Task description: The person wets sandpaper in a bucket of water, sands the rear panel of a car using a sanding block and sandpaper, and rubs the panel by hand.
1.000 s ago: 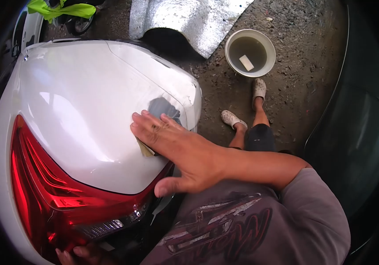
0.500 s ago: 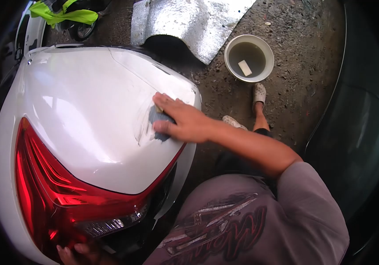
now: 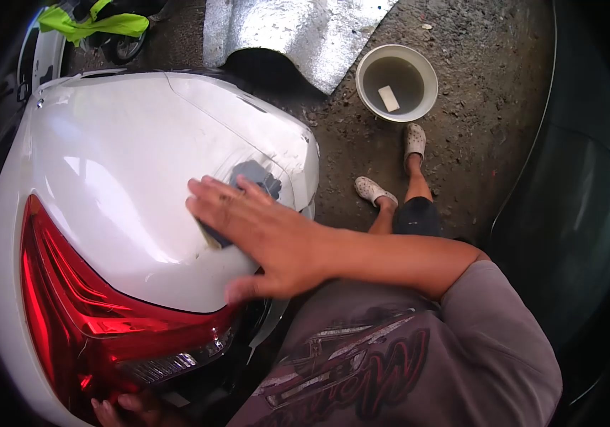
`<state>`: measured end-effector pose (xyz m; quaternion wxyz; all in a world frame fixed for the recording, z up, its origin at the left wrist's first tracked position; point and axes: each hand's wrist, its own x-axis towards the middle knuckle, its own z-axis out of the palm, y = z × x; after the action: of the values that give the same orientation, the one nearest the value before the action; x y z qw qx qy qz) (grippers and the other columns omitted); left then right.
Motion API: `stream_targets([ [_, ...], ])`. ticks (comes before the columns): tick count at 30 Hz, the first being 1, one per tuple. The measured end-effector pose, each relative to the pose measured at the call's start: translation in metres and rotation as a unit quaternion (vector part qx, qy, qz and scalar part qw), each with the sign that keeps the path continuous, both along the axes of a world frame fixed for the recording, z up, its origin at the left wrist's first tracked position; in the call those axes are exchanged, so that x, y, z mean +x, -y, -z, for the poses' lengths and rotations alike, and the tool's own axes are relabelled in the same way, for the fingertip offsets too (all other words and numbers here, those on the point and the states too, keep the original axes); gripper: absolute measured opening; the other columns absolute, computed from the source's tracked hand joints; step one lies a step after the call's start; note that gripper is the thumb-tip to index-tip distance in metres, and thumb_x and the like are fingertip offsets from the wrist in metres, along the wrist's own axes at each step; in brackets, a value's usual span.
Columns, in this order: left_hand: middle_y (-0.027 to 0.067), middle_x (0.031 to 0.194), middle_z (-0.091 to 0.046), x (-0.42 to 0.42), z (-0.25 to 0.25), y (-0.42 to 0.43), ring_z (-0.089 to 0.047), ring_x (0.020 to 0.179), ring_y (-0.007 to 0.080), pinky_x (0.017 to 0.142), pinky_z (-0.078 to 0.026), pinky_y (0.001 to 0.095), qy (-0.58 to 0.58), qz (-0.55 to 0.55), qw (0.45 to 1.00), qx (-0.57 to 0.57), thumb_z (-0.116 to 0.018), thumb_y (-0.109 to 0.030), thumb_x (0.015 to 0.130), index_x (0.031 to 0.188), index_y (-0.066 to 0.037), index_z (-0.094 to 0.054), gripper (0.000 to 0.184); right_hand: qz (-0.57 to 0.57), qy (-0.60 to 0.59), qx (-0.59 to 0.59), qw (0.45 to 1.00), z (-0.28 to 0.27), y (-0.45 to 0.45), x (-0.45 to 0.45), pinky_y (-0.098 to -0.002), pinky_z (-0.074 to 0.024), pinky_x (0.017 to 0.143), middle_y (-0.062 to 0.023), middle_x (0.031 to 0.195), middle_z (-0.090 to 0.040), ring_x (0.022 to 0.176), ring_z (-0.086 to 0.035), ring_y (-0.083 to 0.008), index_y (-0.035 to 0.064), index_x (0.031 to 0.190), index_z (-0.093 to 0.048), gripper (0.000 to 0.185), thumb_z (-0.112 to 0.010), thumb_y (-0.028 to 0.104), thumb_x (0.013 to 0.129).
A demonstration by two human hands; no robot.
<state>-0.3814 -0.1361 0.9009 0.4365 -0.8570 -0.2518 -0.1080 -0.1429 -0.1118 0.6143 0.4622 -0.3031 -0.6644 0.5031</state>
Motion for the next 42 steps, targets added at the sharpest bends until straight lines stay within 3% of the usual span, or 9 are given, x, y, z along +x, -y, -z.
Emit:
stream_targets([
  [6, 0.0243, 0.108, -0.074, -0.040, -0.017, 0.031, -0.076, 0.099, 0.0390, 0.091, -0.065, 0.0462, -0.090, -0.095, 0.987, 0.095, -0.062, -0.014, 0.104, 0.114, 0.010, -0.068, 0.026, -0.009, 0.022, -0.081, 0.996, 0.009, -0.020, 0.001, -0.0563, -0.0101, 0.135, -0.0274, 0.179, -0.018, 0.168, -0.015, -0.0394, -0.0023, 0.172, -0.017, 0.103, -0.038, 0.076, 0.108],
  [10, 0.0172, 0.109, -0.060, -0.004, -0.015, 0.018, -0.069, 0.084, 0.0315, 0.074, -0.064, 0.0397, -0.102, -0.080, 0.990, 0.051, -0.061, -0.029, 0.108, 0.111, 0.003, -0.063, 0.032, -0.013, 0.008, -0.048, 0.999, 0.021, -0.020, -0.001, -0.0540, -0.0097, 0.136, -0.0266, 0.180, -0.018, 0.168, -0.015, -0.0390, -0.0038, 0.172, -0.020, 0.100, -0.035, 0.074, 0.109],
  [12, 0.0176, 0.109, -0.060, 0.005, -0.012, 0.023, -0.069, 0.084, 0.0319, 0.074, -0.064, 0.0403, -0.107, -0.090, 0.989, 0.047, -0.061, -0.027, 0.107, 0.112, 0.003, -0.063, 0.031, -0.043, 0.023, -0.202, 0.978, 0.062, -0.068, -0.011, -0.0538, -0.0099, 0.136, -0.0273, 0.180, -0.017, 0.169, -0.012, -0.0385, -0.0039, 0.172, -0.019, 0.104, -0.033, 0.077, 0.108],
  [18, 0.0200, 0.112, -0.057, 0.000, -0.009, 0.007, -0.070, 0.081, 0.0333, 0.071, -0.066, 0.0427, -0.052, -0.034, 0.997, -0.034, -0.060, -0.020, 0.108, 0.112, 0.008, -0.060, 0.028, -0.020, -0.019, 0.001, 1.000, 0.002, 0.005, 0.008, -0.0586, -0.0125, 0.135, -0.0312, 0.178, -0.016, 0.168, -0.013, -0.0408, -0.0030, 0.172, -0.018, 0.111, -0.031, 0.084, 0.104],
  [22, 0.0197, 0.109, -0.058, -0.005, -0.009, 0.012, -0.068, 0.083, 0.0318, 0.072, -0.066, 0.0410, -0.055, -0.027, 0.998, 0.007, -0.060, -0.022, 0.107, 0.109, 0.007, -0.062, 0.029, -0.072, 0.011, -0.158, 0.985, 0.061, -0.085, -0.025, -0.0537, -0.0086, 0.136, -0.0268, 0.180, -0.016, 0.170, -0.010, -0.0356, 0.0002, 0.174, -0.015, 0.096, -0.032, 0.071, 0.111],
  [27, 0.0192, 0.106, -0.061, -0.015, -0.006, 0.007, -0.067, 0.088, 0.0297, 0.073, -0.066, 0.0395, -0.027, -0.012, 0.999, 0.030, -0.061, -0.024, 0.106, 0.104, 0.006, -0.065, 0.031, -0.024, -0.020, 0.031, 0.999, -0.013, -0.008, 0.006, -0.0643, -0.0104, 0.133, -0.0253, 0.180, -0.017, 0.169, -0.012, -0.0396, -0.0024, 0.173, -0.014, 0.110, -0.032, 0.082, 0.105],
  [34, 0.0207, 0.109, -0.071, -0.049, -0.026, 0.040, -0.075, 0.099, 0.0405, 0.089, -0.066, 0.0487, -0.072, -0.076, 0.993, 0.057, -0.061, -0.010, 0.105, 0.114, 0.008, -0.064, 0.021, -0.048, -0.014, -0.104, 0.993, 0.031, -0.095, -0.035, -0.0607, -0.0129, 0.134, -0.0265, 0.179, -0.019, 0.169, -0.013, -0.0387, -0.0012, 0.172, -0.021, 0.106, -0.037, 0.080, 0.105],
  [36, 0.0199, 0.110, -0.070, -0.046, -0.024, 0.043, -0.075, 0.101, 0.0409, 0.089, -0.066, 0.0490, -0.135, -0.128, 0.980, 0.075, -0.061, -0.010, 0.106, 0.116, 0.007, -0.063, 0.020, -0.037, -0.004, 0.008, 0.999, 0.005, -0.049, -0.016, -0.0627, -0.0131, 0.133, -0.0265, 0.179, -0.020, 0.168, -0.013, -0.0409, -0.0016, 0.172, -0.022, 0.109, -0.038, 0.082, 0.104],
  [42, 0.0159, 0.101, -0.064, -0.014, -0.004, 0.021, -0.065, 0.097, 0.0286, 0.083, -0.063, 0.0397, -0.033, -0.068, 0.995, 0.059, -0.063, -0.026, 0.106, 0.102, 0.003, -0.067, 0.030, -0.049, -0.007, -0.060, 0.997, 0.039, -0.094, -0.030, -0.0595, -0.0147, 0.134, -0.0233, 0.180, -0.020, 0.169, -0.015, -0.0362, -0.0013, 0.172, -0.022, 0.102, -0.030, 0.078, 0.108],
])
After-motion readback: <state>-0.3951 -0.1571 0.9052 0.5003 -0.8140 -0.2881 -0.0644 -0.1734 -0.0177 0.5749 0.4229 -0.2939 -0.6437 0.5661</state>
